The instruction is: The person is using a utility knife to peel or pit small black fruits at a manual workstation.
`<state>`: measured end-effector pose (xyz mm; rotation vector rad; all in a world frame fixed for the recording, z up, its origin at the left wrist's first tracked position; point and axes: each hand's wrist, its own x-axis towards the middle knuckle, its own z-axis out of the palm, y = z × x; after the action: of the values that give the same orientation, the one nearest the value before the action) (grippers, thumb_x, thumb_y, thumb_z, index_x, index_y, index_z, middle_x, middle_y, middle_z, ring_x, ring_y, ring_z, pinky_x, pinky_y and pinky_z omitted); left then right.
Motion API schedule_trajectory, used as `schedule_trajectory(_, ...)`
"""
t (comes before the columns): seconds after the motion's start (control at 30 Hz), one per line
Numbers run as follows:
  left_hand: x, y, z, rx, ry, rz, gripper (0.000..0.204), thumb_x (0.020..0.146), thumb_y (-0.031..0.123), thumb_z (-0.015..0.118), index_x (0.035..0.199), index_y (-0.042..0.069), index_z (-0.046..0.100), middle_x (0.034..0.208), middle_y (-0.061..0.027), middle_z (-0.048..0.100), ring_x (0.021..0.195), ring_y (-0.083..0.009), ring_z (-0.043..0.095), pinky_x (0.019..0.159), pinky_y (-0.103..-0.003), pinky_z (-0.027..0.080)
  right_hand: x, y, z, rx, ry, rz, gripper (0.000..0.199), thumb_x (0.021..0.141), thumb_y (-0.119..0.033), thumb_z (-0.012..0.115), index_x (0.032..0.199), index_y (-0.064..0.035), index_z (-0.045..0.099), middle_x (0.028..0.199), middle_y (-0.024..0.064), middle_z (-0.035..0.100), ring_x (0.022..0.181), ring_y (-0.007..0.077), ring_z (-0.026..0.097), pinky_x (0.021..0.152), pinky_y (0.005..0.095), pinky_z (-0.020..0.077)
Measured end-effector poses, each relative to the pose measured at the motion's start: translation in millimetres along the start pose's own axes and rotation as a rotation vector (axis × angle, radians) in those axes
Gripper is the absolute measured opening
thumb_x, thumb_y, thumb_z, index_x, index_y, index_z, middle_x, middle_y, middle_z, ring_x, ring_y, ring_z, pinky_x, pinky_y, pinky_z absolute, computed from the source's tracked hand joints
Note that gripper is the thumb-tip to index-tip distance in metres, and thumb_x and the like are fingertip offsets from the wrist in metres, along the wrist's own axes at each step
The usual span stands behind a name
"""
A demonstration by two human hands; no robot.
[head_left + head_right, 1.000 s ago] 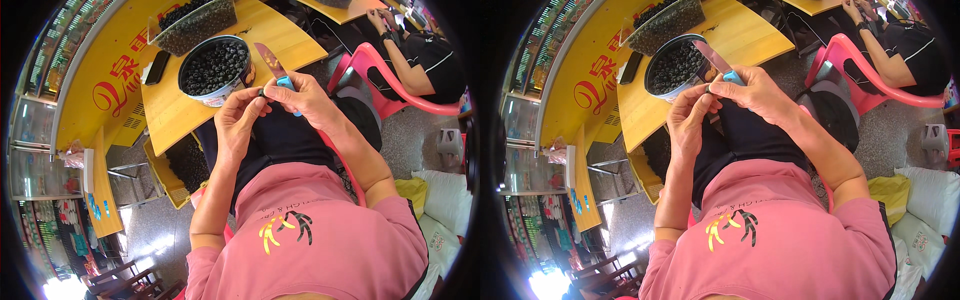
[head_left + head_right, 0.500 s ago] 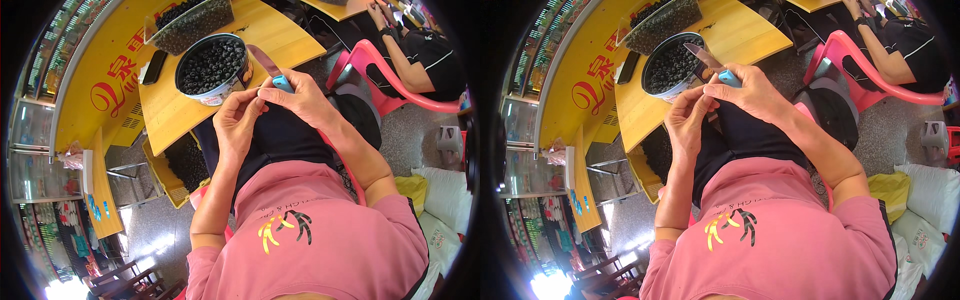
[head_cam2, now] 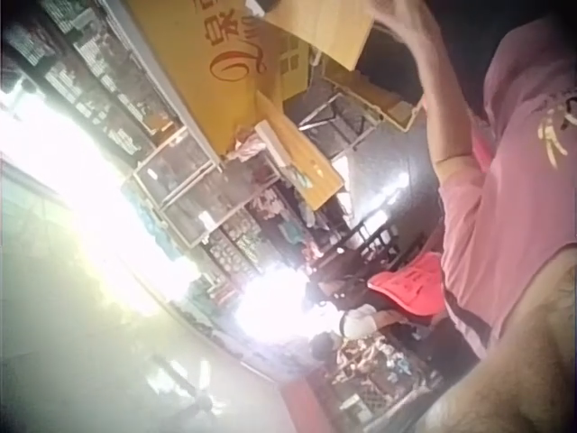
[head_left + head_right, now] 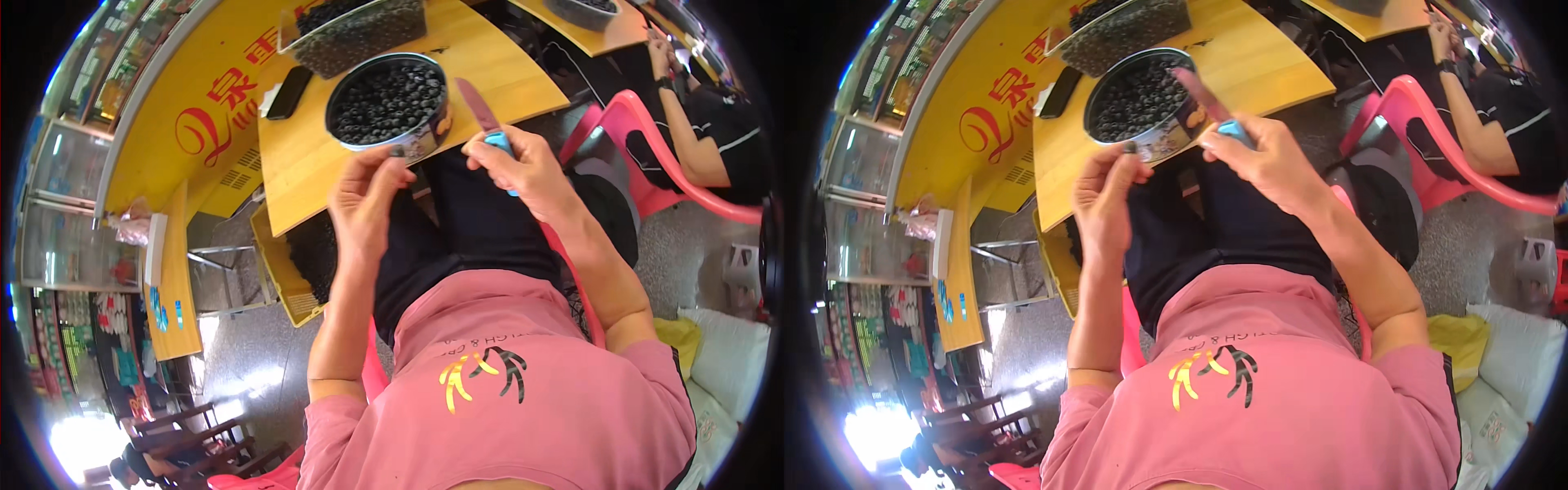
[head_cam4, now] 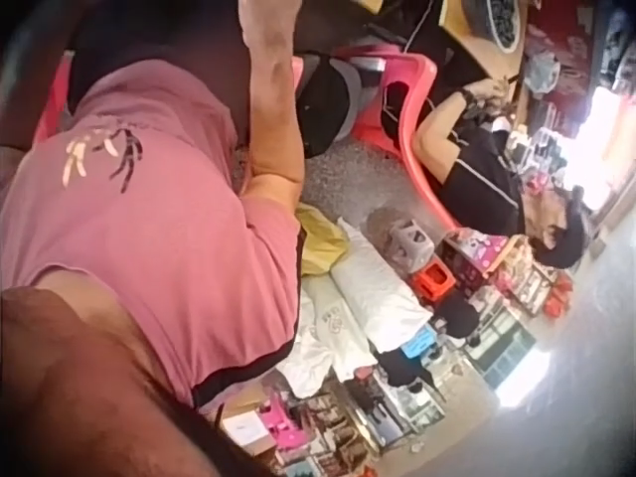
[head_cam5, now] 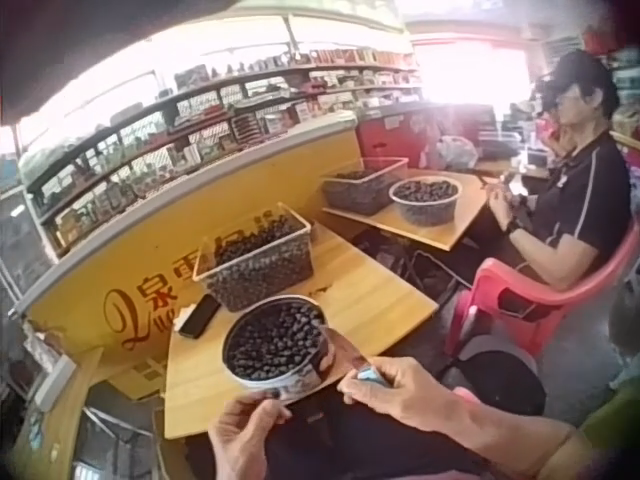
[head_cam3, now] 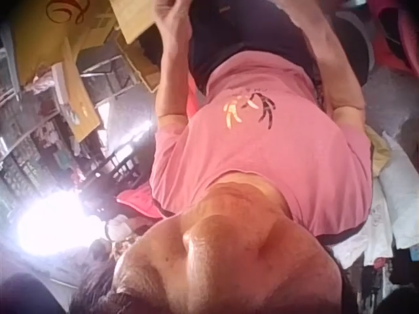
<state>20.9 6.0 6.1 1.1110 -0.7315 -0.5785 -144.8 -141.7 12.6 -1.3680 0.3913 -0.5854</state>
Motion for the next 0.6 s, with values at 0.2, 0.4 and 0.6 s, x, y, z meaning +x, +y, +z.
schedule_trajectory(0.2,33.6,61.1,-121.0,0.576,0.439,0.335,0.018,0.089,0.007,0.067,0.103,-0.002,0.065,0.086,-0.0065,0.067,0.074,-0.0109,0.062,0.069,-0.023,0.049,2.6,-5.5,-17.1,0.026,0.055,0.036,0.019,0.094,-0.019,0.063,0.100,-0.0014,0.063,0.081,0.0008,0.060,0.056,0.0002,0.041,0.050,0.0162,0.0326)
schedule_trajectory(0.4,51.4,77.8,-266.3,1.076,0.679,0.316,0.024,0.085,0.013,0.070,0.105,-0.001,0.066,0.094,-0.0089,0.066,0.079,-0.0155,0.062,0.072,-0.028,0.050,6.4,-3.0,-17.7,0.013,0.011,0.041,0.019,0.094,-0.020,0.063,0.101,-0.0020,0.063,0.082,0.0013,0.060,0.055,-0.0004,0.041,0.049,0.0162,0.0324)
schedule_trajectory(0.6,76.9,62.0,-186.2,1.258,0.383,0.401,0.024,0.086,0.012,0.068,0.107,0.001,0.066,0.103,-0.0112,0.065,0.090,-0.0206,0.063,0.080,-0.033,0.051,5.6,0.6,-22.4,0.020,0.032,0.049,0.021,0.094,-0.022,0.063,0.100,-0.0022,0.063,0.082,0.0012,0.060,0.054,-0.0001,0.041,0.049,0.0163,0.0326)
